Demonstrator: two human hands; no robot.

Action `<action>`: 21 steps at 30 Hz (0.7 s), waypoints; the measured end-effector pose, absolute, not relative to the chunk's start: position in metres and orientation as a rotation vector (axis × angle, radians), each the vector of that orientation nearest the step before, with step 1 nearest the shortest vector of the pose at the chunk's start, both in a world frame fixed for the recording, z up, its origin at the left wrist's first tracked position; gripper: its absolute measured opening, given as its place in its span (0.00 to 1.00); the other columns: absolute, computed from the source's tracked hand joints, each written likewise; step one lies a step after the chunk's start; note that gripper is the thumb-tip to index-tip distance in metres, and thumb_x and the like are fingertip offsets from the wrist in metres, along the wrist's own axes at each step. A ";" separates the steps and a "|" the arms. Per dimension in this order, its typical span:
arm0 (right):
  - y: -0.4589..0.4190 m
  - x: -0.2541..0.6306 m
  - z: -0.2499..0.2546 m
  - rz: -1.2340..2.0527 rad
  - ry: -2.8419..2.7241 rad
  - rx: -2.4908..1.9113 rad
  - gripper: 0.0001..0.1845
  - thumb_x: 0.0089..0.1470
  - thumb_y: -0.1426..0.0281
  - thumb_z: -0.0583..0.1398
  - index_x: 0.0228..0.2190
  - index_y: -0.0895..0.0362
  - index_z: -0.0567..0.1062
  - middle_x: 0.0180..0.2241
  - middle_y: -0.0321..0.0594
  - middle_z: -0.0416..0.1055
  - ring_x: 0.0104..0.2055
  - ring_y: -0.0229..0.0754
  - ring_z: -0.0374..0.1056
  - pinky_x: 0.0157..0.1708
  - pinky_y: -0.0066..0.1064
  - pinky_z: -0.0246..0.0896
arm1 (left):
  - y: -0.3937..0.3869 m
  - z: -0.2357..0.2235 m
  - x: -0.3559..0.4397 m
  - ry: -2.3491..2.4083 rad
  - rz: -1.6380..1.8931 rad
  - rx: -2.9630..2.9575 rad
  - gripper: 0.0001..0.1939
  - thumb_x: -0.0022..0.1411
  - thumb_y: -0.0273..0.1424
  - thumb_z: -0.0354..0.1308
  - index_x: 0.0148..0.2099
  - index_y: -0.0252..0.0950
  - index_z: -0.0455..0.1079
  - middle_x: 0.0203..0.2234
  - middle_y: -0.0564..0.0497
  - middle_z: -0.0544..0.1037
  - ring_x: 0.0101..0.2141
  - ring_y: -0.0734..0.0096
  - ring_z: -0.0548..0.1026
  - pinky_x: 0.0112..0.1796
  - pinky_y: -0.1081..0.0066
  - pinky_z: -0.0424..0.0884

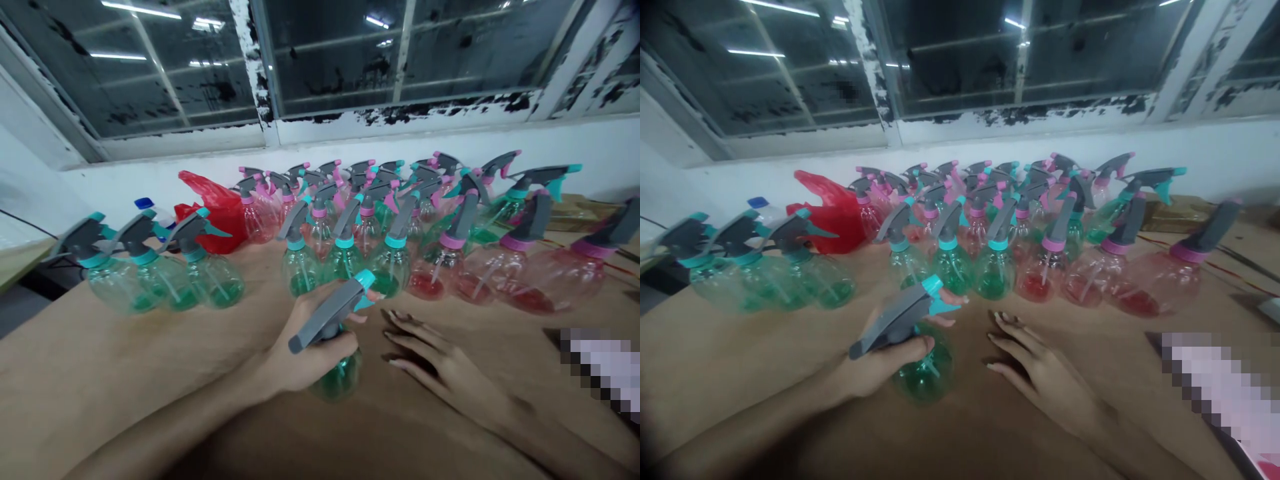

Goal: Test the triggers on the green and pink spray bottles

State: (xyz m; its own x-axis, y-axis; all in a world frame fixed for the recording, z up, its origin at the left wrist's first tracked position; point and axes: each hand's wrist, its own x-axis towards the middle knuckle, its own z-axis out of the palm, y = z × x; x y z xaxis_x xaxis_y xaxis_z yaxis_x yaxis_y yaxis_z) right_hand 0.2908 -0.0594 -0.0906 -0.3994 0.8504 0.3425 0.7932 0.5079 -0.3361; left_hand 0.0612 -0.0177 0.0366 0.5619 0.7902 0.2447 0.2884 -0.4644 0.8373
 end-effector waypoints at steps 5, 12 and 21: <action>-0.059 0.295 -0.095 0.175 -2.278 -1.344 0.20 0.57 0.62 0.54 0.51 0.52 0.67 0.58 0.38 0.59 0.60 0.47 0.53 0.56 0.45 0.55 | -0.016 0.040 0.060 0.863 0.829 1.945 0.18 0.44 0.24 0.53 0.40 0.37 0.72 0.35 0.48 0.76 0.34 0.64 0.76 0.34 0.68 0.73; -0.060 0.297 -0.095 0.212 -2.248 -1.348 0.21 0.56 0.63 0.55 0.52 0.49 0.66 0.57 0.36 0.60 0.59 0.46 0.54 0.56 0.44 0.55 | -0.014 0.035 0.056 0.847 0.798 1.903 0.21 0.44 0.24 0.53 0.43 0.37 0.72 0.37 0.48 0.75 0.34 0.65 0.75 0.37 0.67 0.71; -0.060 0.297 -0.093 0.205 -2.257 -1.349 0.20 0.56 0.63 0.55 0.51 0.50 0.68 0.56 0.36 0.61 0.58 0.46 0.55 0.55 0.43 0.56 | -0.015 0.036 0.056 0.915 0.808 1.969 0.17 0.45 0.26 0.52 0.40 0.38 0.72 0.30 0.50 0.74 0.29 0.67 0.70 0.34 0.68 0.69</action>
